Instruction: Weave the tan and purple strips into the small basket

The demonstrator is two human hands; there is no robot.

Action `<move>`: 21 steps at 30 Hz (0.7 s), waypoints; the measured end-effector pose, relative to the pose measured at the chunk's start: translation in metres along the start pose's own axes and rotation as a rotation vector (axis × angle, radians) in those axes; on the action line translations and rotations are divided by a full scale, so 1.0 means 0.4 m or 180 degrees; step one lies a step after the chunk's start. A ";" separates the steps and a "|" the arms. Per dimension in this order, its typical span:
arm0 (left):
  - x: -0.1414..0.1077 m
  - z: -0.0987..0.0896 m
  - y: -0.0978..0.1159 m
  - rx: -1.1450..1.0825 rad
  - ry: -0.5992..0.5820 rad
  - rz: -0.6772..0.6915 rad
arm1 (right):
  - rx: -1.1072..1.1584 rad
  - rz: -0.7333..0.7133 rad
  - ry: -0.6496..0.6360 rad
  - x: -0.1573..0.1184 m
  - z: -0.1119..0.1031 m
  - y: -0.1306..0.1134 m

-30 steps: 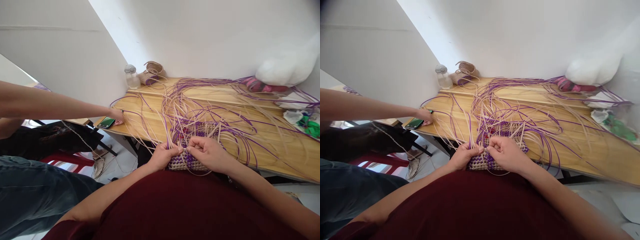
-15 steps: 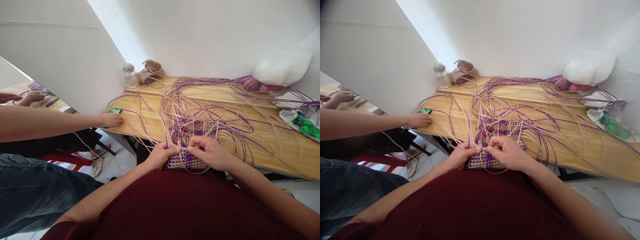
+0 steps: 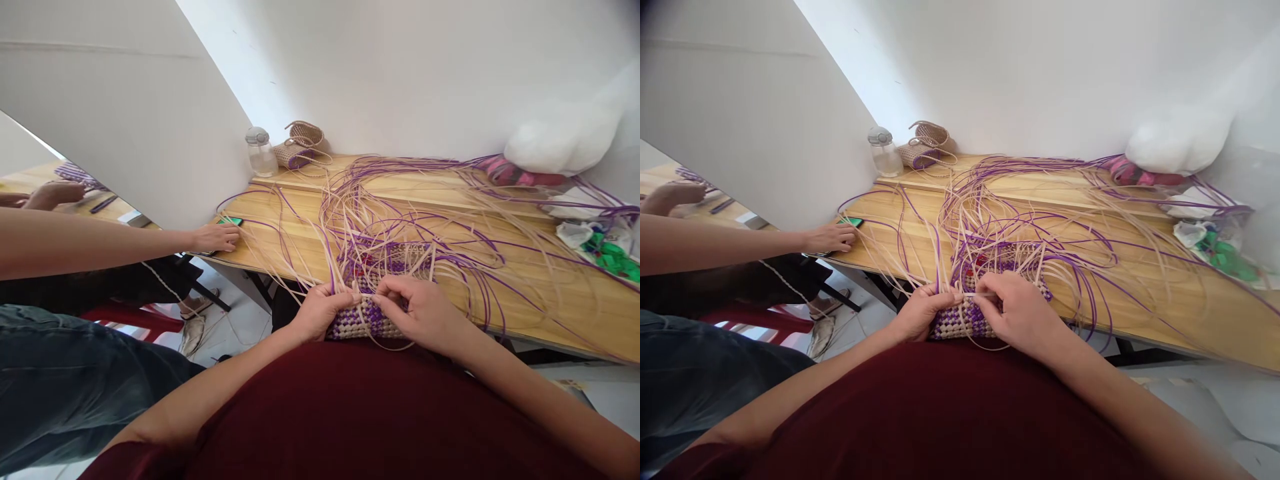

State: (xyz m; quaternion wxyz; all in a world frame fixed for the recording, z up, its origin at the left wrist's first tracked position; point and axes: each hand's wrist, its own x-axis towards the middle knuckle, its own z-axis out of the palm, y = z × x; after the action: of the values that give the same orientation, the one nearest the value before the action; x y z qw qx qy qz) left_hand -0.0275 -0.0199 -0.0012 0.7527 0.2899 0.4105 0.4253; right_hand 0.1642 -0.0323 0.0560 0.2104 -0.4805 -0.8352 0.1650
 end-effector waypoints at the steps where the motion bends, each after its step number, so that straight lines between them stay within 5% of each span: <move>1: 0.000 0.001 -0.001 -0.0015 -0.0012 -0.0003 | -0.0231 -0.0261 0.0201 -0.002 -0.002 0.002; 3: 0.000 0.001 -0.001 -0.0054 -0.0051 0.0003 | -0.0655 -0.0814 0.0426 -0.006 -0.004 0.003; 6: 0.000 0.005 0.000 -0.0068 -0.0037 0.0041 | -0.0955 -0.1559 0.0143 -0.010 -0.008 -0.009; 9: 0.001 0.009 0.002 0.0001 0.0044 0.0092 | -0.0299 -0.1951 -0.0124 -0.006 -0.018 -0.034; 13: 0.006 0.007 -0.002 0.0087 0.0019 0.0199 | 0.0565 -0.1135 0.0185 0.027 -0.029 -0.051; 21: 0.001 -0.014 -0.005 -0.0023 -0.0198 0.0154 | 0.0294 -0.0055 0.0060 0.100 0.010 -0.012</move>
State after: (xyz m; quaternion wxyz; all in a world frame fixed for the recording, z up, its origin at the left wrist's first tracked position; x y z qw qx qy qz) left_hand -0.0313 -0.0199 -0.0058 0.7557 0.3102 0.3782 0.4355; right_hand 0.1407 0.0002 0.0627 0.2417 -0.4646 -0.8288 0.1970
